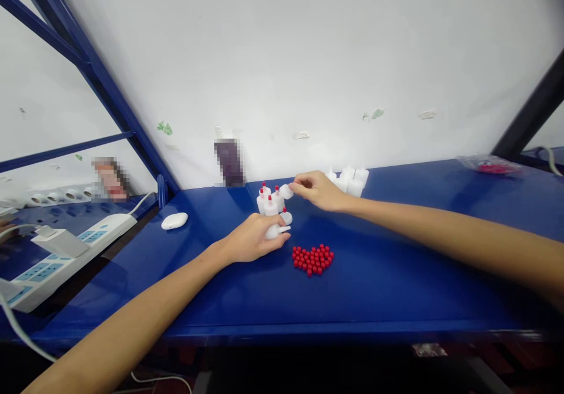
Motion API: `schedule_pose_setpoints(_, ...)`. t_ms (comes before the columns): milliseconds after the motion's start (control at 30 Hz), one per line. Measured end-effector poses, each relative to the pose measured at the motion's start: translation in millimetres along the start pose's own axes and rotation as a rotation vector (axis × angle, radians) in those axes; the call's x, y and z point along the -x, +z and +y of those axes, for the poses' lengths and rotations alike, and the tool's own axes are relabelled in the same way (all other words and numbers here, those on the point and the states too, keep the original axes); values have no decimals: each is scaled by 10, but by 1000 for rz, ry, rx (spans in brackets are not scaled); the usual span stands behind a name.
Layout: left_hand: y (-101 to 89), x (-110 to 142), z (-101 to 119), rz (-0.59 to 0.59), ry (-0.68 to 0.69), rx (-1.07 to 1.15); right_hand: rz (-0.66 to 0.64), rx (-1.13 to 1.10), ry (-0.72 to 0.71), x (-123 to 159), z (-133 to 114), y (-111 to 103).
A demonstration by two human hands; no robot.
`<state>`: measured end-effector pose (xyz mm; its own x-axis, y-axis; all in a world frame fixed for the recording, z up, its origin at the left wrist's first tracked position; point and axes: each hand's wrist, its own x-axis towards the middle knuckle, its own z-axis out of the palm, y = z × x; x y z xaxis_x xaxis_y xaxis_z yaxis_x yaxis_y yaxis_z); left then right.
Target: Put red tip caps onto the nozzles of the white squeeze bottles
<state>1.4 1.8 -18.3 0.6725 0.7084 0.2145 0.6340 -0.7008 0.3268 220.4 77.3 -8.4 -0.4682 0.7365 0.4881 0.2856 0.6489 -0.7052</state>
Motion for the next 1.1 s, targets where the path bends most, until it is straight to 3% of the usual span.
schedule_pose_setpoints(233,8,11,-15,-3,25,-20,-139,172,17,-90,-210,93)
schedule_pose_setpoints(400,-9,8,1,-12,37,-60,-266,210,60,-90,-227,97)
schedule_pose_setpoints(600,-18,-4,25,-27,35,-82,-340,265,95,-139,-195,178)
schedule_pose_setpoints(733,-4,-6,4,-30,41,-89,-320,268,122,-147,-183,207)
schedule_pose_setpoints(933,6,-6,-20,-21,58,-87,-249,221,67,-44,-122,48)
schedule_pose_setpoints(1100,0,-17,-8,-14,59,-87,-511,151,-27,102,-201,-163)
